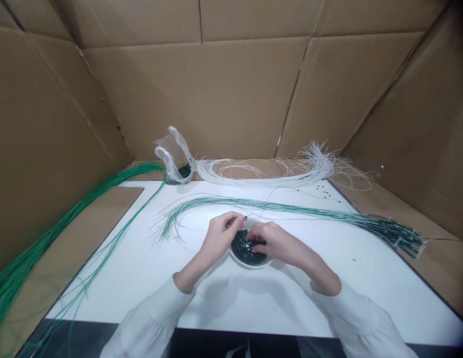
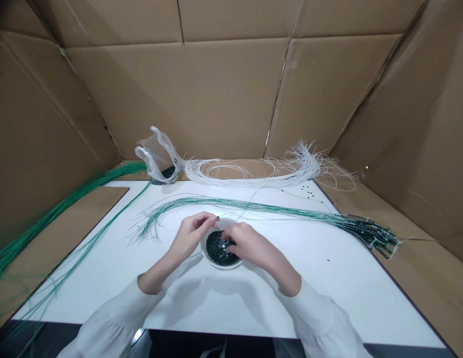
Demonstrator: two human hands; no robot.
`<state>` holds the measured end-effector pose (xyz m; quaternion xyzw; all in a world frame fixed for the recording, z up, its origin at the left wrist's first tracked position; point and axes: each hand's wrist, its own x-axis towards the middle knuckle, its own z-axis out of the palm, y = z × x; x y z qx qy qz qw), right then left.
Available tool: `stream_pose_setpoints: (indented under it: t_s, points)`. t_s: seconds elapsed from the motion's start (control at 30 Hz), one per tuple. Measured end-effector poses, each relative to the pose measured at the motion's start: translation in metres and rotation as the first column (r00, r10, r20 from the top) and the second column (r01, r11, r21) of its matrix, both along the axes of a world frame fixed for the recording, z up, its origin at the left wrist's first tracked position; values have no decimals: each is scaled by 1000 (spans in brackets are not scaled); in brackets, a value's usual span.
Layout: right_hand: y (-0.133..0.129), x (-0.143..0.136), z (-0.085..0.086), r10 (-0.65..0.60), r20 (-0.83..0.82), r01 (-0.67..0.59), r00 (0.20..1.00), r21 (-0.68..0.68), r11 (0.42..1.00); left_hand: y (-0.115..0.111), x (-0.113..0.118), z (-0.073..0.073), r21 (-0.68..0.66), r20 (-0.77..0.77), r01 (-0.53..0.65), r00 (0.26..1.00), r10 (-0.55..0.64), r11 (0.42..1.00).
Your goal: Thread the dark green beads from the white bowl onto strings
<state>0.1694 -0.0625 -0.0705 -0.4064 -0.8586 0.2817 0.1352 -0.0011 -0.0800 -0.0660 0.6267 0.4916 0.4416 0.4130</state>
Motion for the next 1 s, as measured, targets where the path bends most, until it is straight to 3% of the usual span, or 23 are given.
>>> stream_pose_setpoints:
  t_s: [0.13, 0.23, 0.4, 0.53, 0.63, 0.8, 1.0]
  points:
    - [-3, -13, -5, 123, 211, -127, 970, 5, 992, 4, -1, -1, -126, 172, 10, 985, 12, 992]
    - [-3, -17, -11, 119, 209, -123, 971, 8, 992, 4, -1, -1, -163, 251, 48, 968, -6, 985]
    - [-4, -14, -14, 96, 189, -103, 977, 24, 994, 3, -2, 0, -117, 205, 40, 979, -15, 992]
    - [-5, -10, -5, 69, 88, -72, 994, 27, 997, 4, -1, -2, -141, 211, 28, 977, 2, 990]
    - [-4, -4, 3, -43, -127, 38, 991, -43, 998, 5, 0, -2, -172, 241, 33, 970, 10, 985]
    - [-1, 6, 3, -283, -497, 160, 820, -277, 948, 5, 0, -3, -179, 219, 17, 976, 23, 984]
    - [1, 8, 0, -474, -614, 138, 631, -513, 847, 6, -1, -7, -134, 198, 60, 980, -33, 989]
